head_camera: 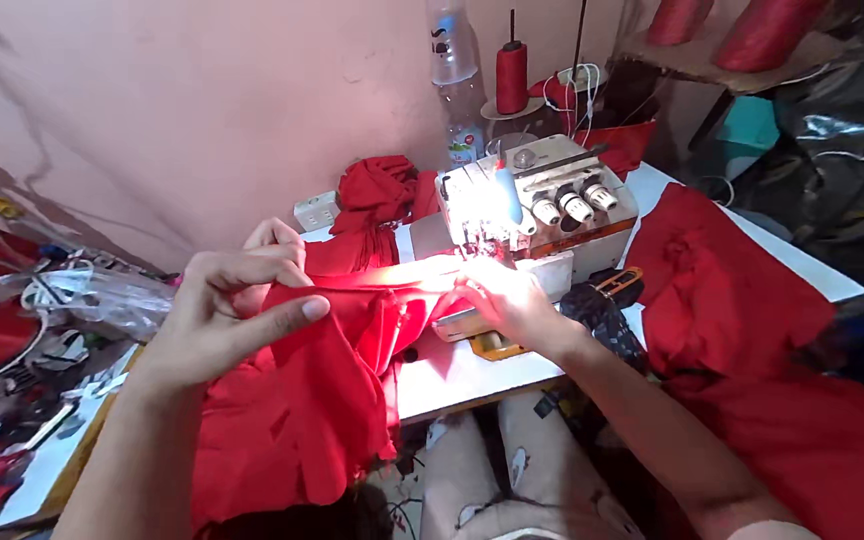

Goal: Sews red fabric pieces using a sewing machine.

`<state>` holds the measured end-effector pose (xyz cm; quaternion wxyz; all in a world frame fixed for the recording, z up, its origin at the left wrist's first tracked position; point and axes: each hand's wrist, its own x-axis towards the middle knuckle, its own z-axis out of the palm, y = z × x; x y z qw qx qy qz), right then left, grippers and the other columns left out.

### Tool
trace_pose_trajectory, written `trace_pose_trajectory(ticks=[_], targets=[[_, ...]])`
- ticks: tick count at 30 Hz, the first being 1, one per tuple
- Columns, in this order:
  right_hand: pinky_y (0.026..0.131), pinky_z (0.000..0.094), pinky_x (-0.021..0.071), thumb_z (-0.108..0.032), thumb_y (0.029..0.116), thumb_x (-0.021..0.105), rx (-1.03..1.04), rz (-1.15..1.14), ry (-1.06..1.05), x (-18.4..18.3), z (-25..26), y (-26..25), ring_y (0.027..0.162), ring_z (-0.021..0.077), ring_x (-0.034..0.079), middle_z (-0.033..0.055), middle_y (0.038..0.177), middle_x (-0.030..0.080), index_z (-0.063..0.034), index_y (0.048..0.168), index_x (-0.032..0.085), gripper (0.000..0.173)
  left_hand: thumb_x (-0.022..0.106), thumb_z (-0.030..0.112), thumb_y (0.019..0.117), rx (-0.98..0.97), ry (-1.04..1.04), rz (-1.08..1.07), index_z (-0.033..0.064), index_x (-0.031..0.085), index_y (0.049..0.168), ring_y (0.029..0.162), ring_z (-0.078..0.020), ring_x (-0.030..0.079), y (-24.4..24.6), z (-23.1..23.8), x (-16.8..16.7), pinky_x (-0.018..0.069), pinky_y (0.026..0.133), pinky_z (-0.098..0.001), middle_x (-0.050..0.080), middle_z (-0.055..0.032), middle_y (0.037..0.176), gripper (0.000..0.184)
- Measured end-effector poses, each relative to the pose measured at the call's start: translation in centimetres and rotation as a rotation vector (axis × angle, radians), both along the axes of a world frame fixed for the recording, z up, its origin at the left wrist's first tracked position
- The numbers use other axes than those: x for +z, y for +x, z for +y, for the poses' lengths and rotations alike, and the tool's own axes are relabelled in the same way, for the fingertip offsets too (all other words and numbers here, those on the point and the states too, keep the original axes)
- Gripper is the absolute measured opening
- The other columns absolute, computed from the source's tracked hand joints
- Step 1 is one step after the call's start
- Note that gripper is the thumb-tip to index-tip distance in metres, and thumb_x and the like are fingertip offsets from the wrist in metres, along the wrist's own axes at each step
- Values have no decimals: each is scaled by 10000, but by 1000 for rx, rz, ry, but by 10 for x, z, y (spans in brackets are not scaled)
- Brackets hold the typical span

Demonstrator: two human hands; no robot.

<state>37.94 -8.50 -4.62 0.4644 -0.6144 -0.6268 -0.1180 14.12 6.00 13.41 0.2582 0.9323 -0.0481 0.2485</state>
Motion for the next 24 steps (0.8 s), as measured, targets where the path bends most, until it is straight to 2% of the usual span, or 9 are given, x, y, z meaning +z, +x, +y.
trace_pose_trajectory(ticks=[7,10,12,14,16,17,21,23,24], targets=[[664,471,533,-156,949,674,100,243,-114,7,0,6,764,264,650,136,893,656,1,957,721,164,688,391,932,24,-44,-17,363,712,832,955,73,584,1,21,-1,435,885,-143,647,256,830,107],[647,375,511,-162,962,663,220,392,-211,13,2,7,700,181,599,107,873,635,-8,1001,691,161,686,408,927,53,-37,-15,369,715,830,941,74,577,-2,25,-2,432,873,-141,633,257,817,109],[603,293,512,-189,992,657,239,489,-339,22,2,8,624,118,580,83,852,646,-30,1127,686,210,683,410,931,56,-30,-13,362,704,812,935,73,573,-3,27,-2,422,890,-149,626,254,801,130],[641,335,522,-192,986,668,177,435,-393,26,0,9,681,154,604,91,887,655,-34,1118,693,207,687,394,929,58,-34,-8,344,702,795,935,67,577,-4,28,-2,417,897,-152,633,245,797,143],[772,508,497,-160,959,691,98,364,-424,26,-4,11,882,299,642,161,954,660,8,1010,713,176,689,398,924,72,-40,3,349,708,802,931,73,574,-4,28,-3,420,883,-140,631,248,801,132],[779,537,492,-161,955,698,80,353,-429,26,-5,13,903,315,644,162,951,660,7,970,719,171,692,404,917,82,-43,5,360,711,805,923,79,575,-5,27,-4,430,863,-125,628,253,802,121],[602,367,517,-136,941,692,103,414,-258,11,-5,25,636,154,599,67,786,644,-40,894,718,110,705,389,909,89,-58,2,348,718,804,911,67,572,-6,30,-6,432,829,-124,621,235,792,114],[546,247,518,-110,945,695,138,456,-210,9,-8,30,572,73,569,48,770,639,-32,916,713,85,706,396,911,93,-60,6,350,717,809,910,68,566,-8,30,-6,423,834,-125,618,237,785,113],[546,239,514,-112,944,697,151,460,-219,9,-8,30,572,66,566,46,774,639,-31,926,715,86,706,399,908,98,-60,7,351,718,808,906,67,564,-9,30,-7,423,828,-123,616,235,788,113]])
